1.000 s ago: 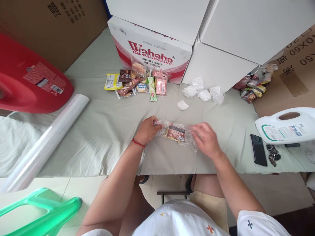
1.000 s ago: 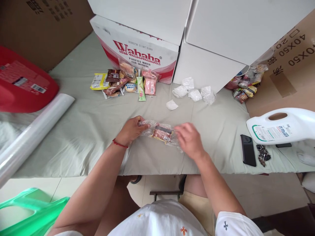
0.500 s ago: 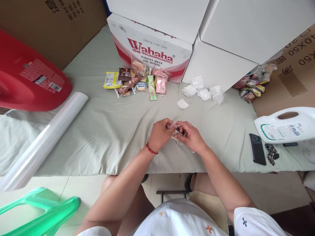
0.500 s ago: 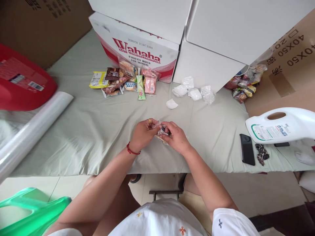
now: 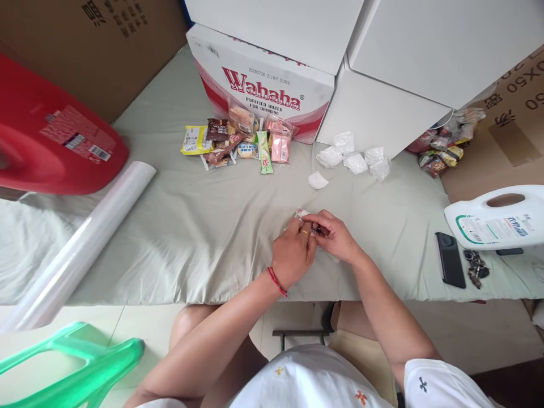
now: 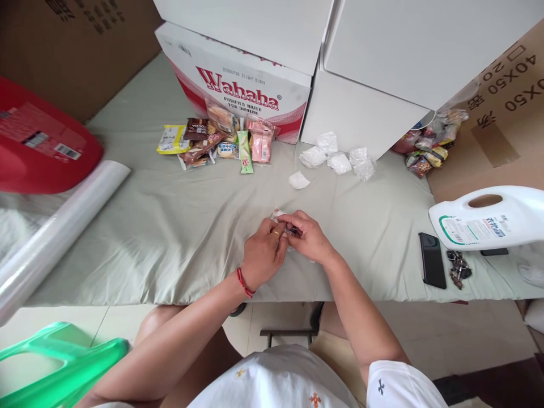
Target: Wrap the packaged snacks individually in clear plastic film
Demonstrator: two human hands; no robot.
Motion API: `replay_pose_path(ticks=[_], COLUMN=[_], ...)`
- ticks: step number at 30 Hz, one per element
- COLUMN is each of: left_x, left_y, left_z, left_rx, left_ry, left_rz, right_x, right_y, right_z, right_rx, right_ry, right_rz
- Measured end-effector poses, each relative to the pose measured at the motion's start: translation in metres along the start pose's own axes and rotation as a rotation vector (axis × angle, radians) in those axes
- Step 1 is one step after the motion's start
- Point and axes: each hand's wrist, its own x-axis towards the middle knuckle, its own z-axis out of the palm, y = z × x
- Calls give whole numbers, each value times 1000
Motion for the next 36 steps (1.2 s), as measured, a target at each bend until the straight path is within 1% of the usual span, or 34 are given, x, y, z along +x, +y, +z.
replay_pose_path(ticks=[2, 4, 7, 9, 11, 13, 14, 15, 17, 20, 23, 25, 28, 30, 32, 34, 36], left_x=[1, 2, 1, 2, 3, 5, 6, 7, 8, 10, 11, 12, 12, 12, 14, 15, 17], left_y=[-1, -3, -5, -8, -12, -17, -20, -22, -26, -29, -30, -31, -33, -34, -35, -35, -34], left_z=[2, 5, 9, 9, 7, 3, 1, -1, -5, -6, -5, -5, -6, -6, -7, -7, -9], left_rx=[32, 88, 163, 175, 154, 114, 93, 75, 45, 2, -52, -81, -108, -119, -127, -147, -177], left_ry=[34, 95, 174, 196, 213, 222, 216, 204, 182, 174, 171, 164, 145, 134, 128, 117, 88], left_rz=[0, 32, 144, 225, 268, 281, 281, 281, 278, 279, 282, 282, 295, 303, 296, 289, 294], right_x=[-2, -5, -10, -15, -26, -40, -47, -55, -68, -76, -71, -66, -61, -58, -51, -41, -28], right_y=[2, 3, 4, 6, 12, 22, 29, 35, 47, 54, 49, 41, 25, 15, 6, 0, -3], right_z=[1, 3, 5, -2, -16, -33, -41, -47, -52, -41, -20, -9, -5, -9, -12, -13, -9], right_rx=[77, 165, 245, 234, 130, -106, -251, -390, -590, -670, -629, -562, -383, -240, -117, -31, 32], right_ry=[6, 24, 36, 69, 179, 314, 355, 360, 292, 187, 107, 56, 52, 55, 66, 116, 201], right_rz=[30, 65, 108, 115, 93, 44, 11, -23, -85, -173, -290, -376, -431, -386, -310, -220, -113])
